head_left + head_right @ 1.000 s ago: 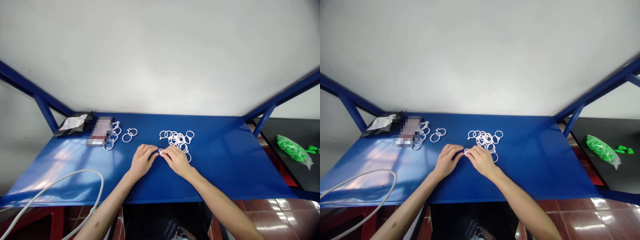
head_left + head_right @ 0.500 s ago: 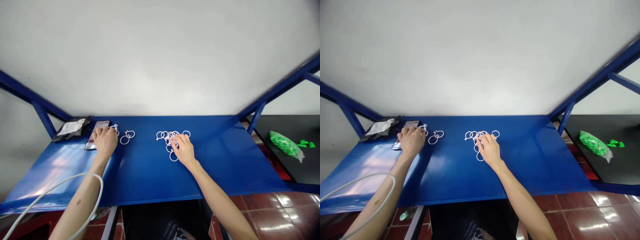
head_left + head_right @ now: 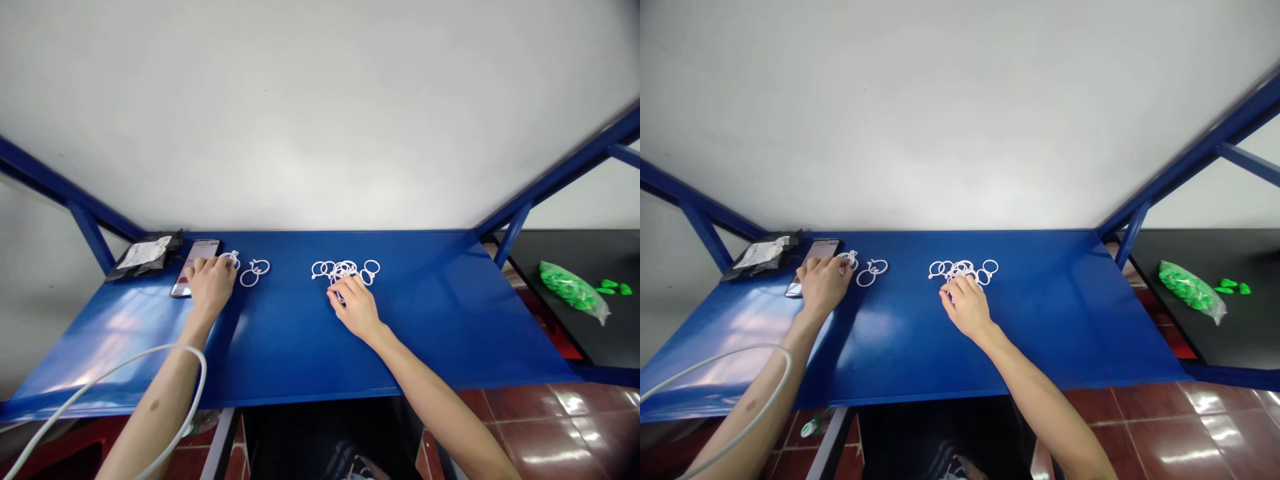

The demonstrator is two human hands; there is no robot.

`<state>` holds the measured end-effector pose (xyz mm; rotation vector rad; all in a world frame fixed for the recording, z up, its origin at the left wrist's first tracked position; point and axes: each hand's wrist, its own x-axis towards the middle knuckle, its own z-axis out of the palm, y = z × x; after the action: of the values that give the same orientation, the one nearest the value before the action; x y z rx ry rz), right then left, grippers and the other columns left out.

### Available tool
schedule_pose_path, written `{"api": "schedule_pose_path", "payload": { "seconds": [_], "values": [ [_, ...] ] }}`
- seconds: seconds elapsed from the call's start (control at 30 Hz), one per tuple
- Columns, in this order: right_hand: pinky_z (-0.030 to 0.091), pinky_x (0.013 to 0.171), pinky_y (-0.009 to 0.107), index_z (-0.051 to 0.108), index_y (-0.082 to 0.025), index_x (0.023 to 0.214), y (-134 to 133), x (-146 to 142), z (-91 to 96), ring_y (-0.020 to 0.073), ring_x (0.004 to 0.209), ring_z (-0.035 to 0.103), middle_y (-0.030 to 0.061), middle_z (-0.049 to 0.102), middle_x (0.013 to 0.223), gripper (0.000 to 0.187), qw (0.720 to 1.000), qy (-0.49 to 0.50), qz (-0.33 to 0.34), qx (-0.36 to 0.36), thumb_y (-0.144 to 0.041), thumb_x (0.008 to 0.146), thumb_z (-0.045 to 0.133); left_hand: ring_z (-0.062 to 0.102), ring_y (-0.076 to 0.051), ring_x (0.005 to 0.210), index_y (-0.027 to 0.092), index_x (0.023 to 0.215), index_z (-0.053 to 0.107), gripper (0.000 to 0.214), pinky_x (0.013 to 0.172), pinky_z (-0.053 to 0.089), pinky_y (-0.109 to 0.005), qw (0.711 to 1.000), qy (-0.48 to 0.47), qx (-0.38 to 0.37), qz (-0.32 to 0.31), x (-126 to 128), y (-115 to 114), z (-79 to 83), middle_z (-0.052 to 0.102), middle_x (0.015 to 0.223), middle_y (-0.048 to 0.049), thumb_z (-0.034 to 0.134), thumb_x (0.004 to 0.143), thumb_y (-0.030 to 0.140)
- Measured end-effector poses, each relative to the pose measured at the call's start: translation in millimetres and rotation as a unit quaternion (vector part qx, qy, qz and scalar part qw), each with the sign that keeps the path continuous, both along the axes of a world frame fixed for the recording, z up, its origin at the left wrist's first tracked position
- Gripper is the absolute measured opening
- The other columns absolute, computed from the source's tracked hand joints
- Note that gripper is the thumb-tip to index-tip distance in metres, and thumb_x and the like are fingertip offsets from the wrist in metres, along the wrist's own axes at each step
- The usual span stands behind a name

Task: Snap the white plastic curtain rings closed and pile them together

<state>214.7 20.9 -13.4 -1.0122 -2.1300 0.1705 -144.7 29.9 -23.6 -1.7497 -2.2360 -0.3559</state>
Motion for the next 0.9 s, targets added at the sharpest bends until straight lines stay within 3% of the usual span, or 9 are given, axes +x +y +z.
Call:
{"api": "schedule_pose_path", "payload": {
  "seconds": [0.13,0.2,0.27,0.33,0.43,0.53,0.67,0.77,0.9],
  "values": [
    [0.055,0.077,0.037,0.071,-0.022,0.095,-3,-1,-0.5,0.0231,0.088,0.061,0.0061,0.072,0.093,0.014,1.000,-0.005,0.007,-0.008,-0.022,0.100,0.058,0.057,-0.039,0.104,0.017,0.091,0.070,0.022,0.084,0.037,-0.048,0.999,0.014,0.048,-0.009,18,-14,6.4,0.072,0.099,-0.0181,0.053,0.094,0.030],
    [0.056,0.078,0.037,0.071,-0.021,0.097,-5,-2,0.9,0.0229,0.089,0.062,0.0064,0.072,0.094,0.014,1.000,0.001,0.013,-0.013,-0.022,0.101,0.057,0.058,-0.036,0.100,0.018,0.088,0.068,0.015,0.083,0.039,-0.045,0.995,0.006,0.082,-0.057,37,-24,11.0,0.072,0.099,-0.0152,0.056,0.093,0.027],
    [0.057,0.082,0.038,0.070,-0.021,0.107,-8,-3,3.5,0.0230,0.095,0.063,0.0074,0.071,0.100,0.014,0.999,0.015,0.026,-0.026,-0.023,0.101,0.057,0.061,-0.029,0.094,0.020,0.089,0.066,0.010,0.083,0.042,-0.041,0.978,-0.027,0.103,-0.177,63,-35,13.9,0.073,0.100,-0.0107,0.058,0.094,0.022],
    [0.057,0.089,0.041,0.066,-0.021,0.120,-11,-3,6.6,0.0236,0.105,0.063,0.0097,0.069,0.115,0.023,0.997,0.022,0.054,-0.043,-0.024,0.100,0.059,0.063,-0.023,0.093,0.021,0.094,0.064,0.008,0.086,0.046,-0.037,0.935,-0.071,0.084,-0.338,93,-45,13.3,0.074,0.103,-0.0070,0.058,0.094,0.015],
    [0.056,0.096,0.045,0.064,-0.022,0.126,-14,-3,9.1,0.0250,0.115,0.062,0.0116,0.062,0.136,0.031,0.991,0.006,0.120,-0.063,-0.027,0.095,0.065,0.064,-0.019,0.090,0.021,0.095,0.062,0.012,0.083,0.049,-0.034,0.885,-0.120,0.087,-0.441,130,-56,5.9,0.075,0.098,-0.0034,0.058,0.094,0.010],
    [0.056,0.096,0.046,0.070,-0.022,0.109,-15,-3,6.8,0.0243,0.111,0.063,0.0096,0.066,0.127,0.014,0.983,-0.002,0.163,-0.080,-0.024,0.096,0.064,0.064,-0.017,0.086,0.020,0.096,0.062,0.013,0.081,0.051,-0.032,0.869,-0.151,0.099,-0.460,145,-61,-4.1,0.074,0.094,-0.0024,0.057,0.095,0.008],
    [0.058,0.096,0.043,0.071,-0.020,0.094,-15,-4,1.2,0.0227,0.110,0.065,0.0111,0.065,0.128,0.008,0.978,0.024,0.169,-0.118,-0.021,0.097,0.064,0.067,-0.018,0.093,0.020,0.101,0.063,0.016,0.087,0.054,-0.034,0.861,-0.153,0.087,-0.477,141,-66,-12.3,0.074,0.099,-0.0045,0.057,0.095,0.006],
    [0.058,0.097,0.041,0.069,-0.020,0.096,-14,-5,-1.0,0.0220,0.112,0.066,0.0105,0.065,0.130,0.006,0.971,0.040,0.185,-0.145,-0.019,0.097,0.063,0.068,-0.019,0.100,0.019,0.103,0.064,0.019,0.095,0.056,-0.036,0.851,-0.161,0.086,-0.493,139,-68,-12.9,0.073,0.103,-0.0062,0.056,0.093,0.004],
    [0.060,0.087,0.035,0.067,-0.020,0.106,-14,-7,-4.6,0.0183,0.096,0.070,0.0079,0.070,0.111,0.011,0.966,0.074,0.180,-0.169,-0.017,0.101,0.057,0.068,-0.021,0.110,0.019,0.103,0.065,0.020,0.099,0.057,-0.038,0.836,-0.223,0.083,-0.493,142,-69,-8.6,0.072,0.106,-0.0085,0.059,0.092,0.004]
  ]
}}
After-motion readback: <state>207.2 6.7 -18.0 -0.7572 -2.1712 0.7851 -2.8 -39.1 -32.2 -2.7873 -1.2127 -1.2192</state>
